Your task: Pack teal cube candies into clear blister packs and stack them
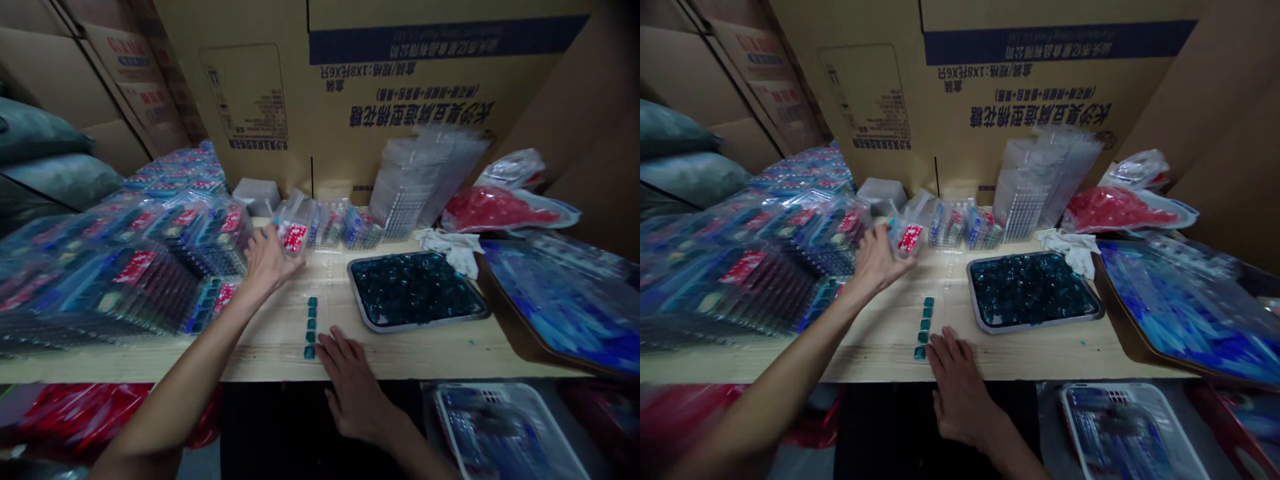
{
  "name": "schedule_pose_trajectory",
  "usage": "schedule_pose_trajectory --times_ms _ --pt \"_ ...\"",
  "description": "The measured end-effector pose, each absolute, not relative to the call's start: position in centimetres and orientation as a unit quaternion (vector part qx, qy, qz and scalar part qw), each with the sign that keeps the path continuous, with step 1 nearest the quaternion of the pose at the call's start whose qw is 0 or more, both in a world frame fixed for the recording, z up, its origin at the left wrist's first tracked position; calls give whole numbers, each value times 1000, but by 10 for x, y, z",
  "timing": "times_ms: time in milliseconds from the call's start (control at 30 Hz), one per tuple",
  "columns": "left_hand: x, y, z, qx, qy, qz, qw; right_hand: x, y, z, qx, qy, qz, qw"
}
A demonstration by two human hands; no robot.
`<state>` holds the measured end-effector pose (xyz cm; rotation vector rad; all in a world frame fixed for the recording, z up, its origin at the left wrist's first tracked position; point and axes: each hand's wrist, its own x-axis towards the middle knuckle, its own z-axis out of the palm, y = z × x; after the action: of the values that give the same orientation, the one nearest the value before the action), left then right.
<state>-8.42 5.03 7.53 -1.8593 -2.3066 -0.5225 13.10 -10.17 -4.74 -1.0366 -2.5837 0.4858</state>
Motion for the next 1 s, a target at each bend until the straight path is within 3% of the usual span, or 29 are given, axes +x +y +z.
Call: schedule_pose_trajectory --times_ms 233,433,633,833,1000 --pt "-98 -64 16 -617 -772 -155 1 147 -112 -63 -341 -906 125 216" --pt "-83 -82 -20 -612 -780 -131 -19 163 -117 -54 -311 -890 146 300" --pt "-96 -89 -37 -615 -749 -242 -48 178 -115 -47 -335 -841 202 375" --pt "-128 -98 -27 -619 -688 -375 -49 185 -105 -59 -378 -842 142 357" --pt "-141 -82 5 -778 -575 -215 -135 178 -99 -67 -399 -849 127 322"
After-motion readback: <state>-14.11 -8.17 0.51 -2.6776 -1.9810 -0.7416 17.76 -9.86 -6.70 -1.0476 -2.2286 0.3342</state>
